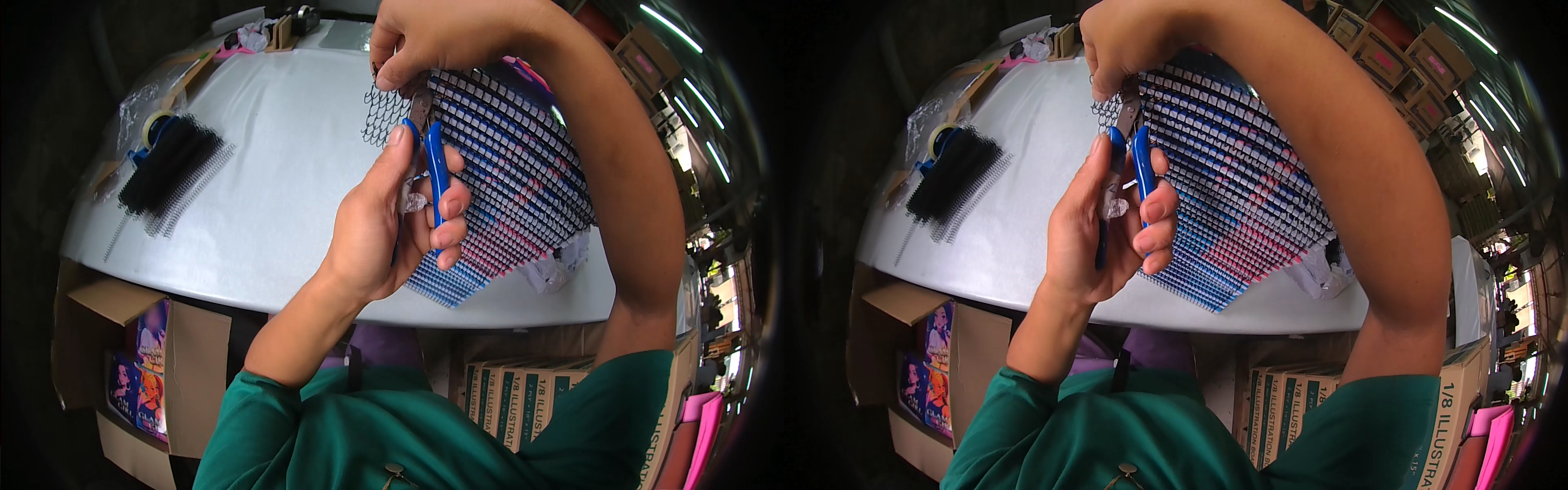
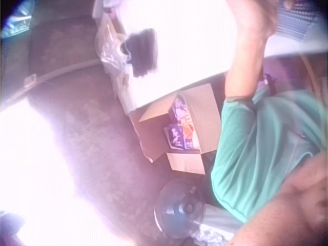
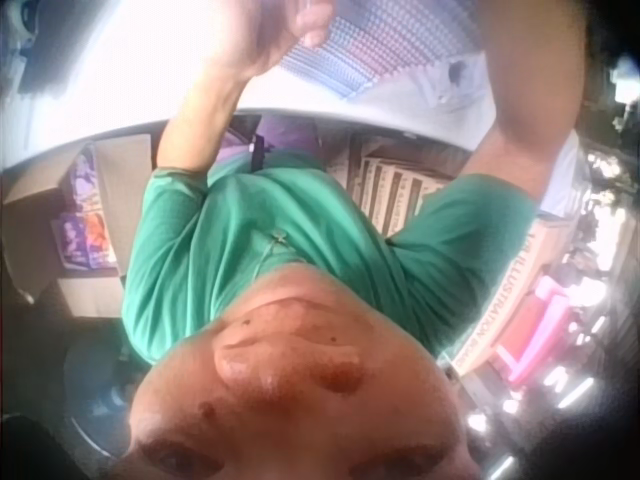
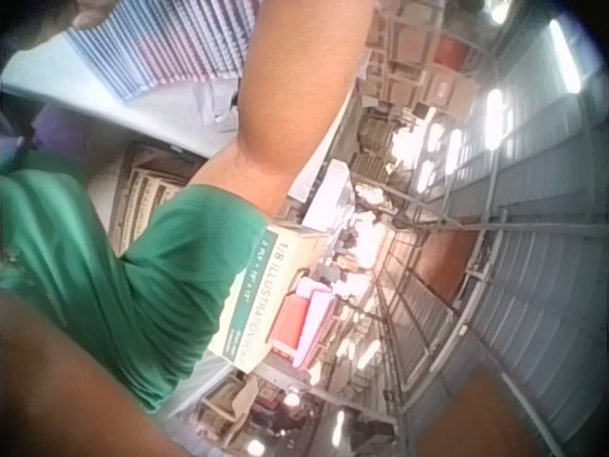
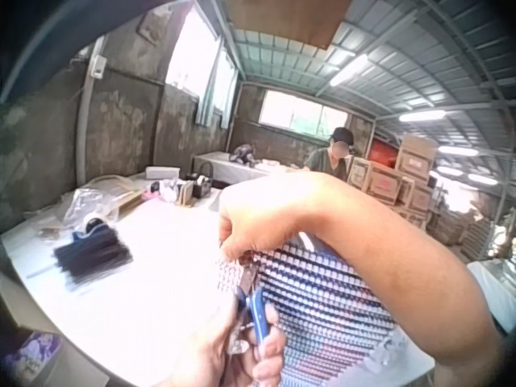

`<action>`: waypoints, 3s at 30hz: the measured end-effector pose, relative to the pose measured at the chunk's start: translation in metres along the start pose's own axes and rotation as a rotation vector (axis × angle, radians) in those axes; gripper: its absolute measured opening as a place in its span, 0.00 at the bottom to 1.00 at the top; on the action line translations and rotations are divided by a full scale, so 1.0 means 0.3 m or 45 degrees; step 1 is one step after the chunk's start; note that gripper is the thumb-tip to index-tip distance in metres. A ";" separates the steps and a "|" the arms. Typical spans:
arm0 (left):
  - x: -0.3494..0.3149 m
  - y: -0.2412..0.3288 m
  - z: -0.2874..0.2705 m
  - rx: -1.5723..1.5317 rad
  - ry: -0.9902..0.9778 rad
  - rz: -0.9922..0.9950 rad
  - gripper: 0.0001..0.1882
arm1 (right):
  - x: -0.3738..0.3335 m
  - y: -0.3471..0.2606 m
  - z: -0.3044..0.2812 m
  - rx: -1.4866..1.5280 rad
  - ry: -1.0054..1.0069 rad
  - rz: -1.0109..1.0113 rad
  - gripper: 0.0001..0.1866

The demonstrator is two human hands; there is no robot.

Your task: The person trims the excess plastic binding spiral from a stack of notebooks using side cutters and then sorts the notebooks into smaller stacks on a table.

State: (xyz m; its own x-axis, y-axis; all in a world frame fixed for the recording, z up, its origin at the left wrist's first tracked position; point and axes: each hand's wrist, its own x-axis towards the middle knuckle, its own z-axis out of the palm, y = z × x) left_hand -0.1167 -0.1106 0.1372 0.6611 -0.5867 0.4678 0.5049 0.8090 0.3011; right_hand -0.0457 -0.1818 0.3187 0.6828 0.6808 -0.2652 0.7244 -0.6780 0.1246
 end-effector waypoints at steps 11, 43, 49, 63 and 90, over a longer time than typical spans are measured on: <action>-0.011 -0.011 -0.020 -0.047 -0.070 -0.005 0.30 | -0.001 -0.009 0.015 -0.026 0.010 -0.067 0.09; -0.027 -0.040 0.032 0.238 0.503 -0.022 0.32 | 0.014 -0.034 0.078 -0.163 0.003 0.051 0.10; -0.062 -0.042 -0.023 0.143 0.307 -0.055 0.30 | 0.006 -0.048 0.070 -0.203 -0.004 0.026 0.10; -0.066 -0.053 -0.012 0.197 0.425 -0.050 0.31 | 0.011 -0.100 0.106 -0.360 0.032 0.108 0.12; -0.100 -0.075 -0.178 -0.330 -0.132 -0.031 0.32 | 0.071 -0.091 0.211 -0.512 0.147 0.033 0.12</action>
State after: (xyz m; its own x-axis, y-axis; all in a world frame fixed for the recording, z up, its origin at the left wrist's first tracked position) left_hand -0.1183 -0.1132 0.0721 0.5932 -0.5884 0.5495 0.6542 0.7501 0.0970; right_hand -0.0569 -0.1665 0.2492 0.6907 0.7071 -0.1513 0.6709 -0.5486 0.4989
